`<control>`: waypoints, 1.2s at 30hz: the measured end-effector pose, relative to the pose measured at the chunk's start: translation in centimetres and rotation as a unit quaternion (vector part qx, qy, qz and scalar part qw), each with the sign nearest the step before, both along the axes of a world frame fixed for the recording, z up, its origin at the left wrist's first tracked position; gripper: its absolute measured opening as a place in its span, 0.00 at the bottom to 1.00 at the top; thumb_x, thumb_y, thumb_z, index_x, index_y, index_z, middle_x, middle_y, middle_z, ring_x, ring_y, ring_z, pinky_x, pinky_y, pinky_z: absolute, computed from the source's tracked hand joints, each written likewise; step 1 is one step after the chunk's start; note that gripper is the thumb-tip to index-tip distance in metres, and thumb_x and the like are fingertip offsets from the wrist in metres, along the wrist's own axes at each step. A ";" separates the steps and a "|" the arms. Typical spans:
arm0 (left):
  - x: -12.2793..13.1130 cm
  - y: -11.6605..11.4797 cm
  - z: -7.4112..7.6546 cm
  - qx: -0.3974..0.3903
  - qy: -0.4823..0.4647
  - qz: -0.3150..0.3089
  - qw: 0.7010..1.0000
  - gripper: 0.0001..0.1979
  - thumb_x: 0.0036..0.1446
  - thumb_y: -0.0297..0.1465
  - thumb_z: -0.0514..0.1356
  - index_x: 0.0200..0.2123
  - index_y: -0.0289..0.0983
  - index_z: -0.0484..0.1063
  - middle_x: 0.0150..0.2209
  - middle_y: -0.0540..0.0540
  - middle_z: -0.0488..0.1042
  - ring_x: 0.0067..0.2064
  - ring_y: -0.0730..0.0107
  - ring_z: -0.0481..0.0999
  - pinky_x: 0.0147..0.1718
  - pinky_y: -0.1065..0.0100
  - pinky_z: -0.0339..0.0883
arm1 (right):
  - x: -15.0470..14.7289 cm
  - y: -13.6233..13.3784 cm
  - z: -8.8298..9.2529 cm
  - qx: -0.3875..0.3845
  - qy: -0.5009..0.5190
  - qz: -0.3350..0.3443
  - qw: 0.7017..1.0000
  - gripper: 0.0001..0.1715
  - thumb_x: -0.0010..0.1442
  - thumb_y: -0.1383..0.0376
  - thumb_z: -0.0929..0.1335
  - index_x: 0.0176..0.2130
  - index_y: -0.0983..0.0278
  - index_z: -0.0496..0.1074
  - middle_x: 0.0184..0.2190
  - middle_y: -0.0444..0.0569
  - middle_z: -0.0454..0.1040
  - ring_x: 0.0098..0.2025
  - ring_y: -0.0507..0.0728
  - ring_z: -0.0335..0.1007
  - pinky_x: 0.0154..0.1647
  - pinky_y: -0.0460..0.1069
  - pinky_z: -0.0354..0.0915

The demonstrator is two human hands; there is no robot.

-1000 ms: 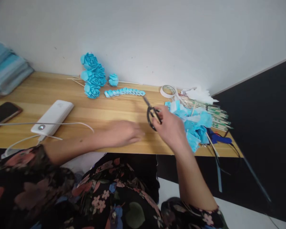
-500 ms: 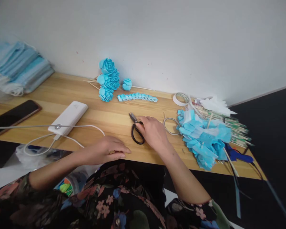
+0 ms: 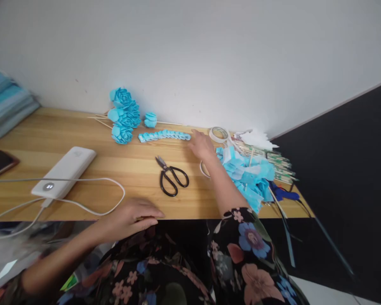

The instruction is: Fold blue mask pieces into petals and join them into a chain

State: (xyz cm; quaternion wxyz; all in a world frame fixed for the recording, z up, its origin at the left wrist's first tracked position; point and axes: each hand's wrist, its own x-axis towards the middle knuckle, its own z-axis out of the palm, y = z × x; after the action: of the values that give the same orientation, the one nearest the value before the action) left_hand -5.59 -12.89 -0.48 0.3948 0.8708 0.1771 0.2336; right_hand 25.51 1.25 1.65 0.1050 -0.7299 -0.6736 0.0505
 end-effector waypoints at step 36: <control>0.8 0.1 -1.6 -0.022 -0.054 0.074 0.996 0.14 0.73 0.33 0.57 0.45 0.34 0.83 0.40 0.42 0.86 0.42 0.65 0.85 0.43 0.69 0.74 | -4.4 3.7 -0.8 -0.066 0.098 0.272 0.955 0.37 0.60 0.70 0.73 0.67 0.61 0.70 0.61 0.55 0.79 0.59 0.65 0.77 0.65 0.61 0.69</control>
State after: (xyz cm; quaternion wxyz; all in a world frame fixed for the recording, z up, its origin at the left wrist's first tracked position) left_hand -4.83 -12.78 -2.11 0.4047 0.8325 0.2247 0.3044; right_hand 21.09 4.98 0.90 0.1047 -0.5160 -0.8280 0.1928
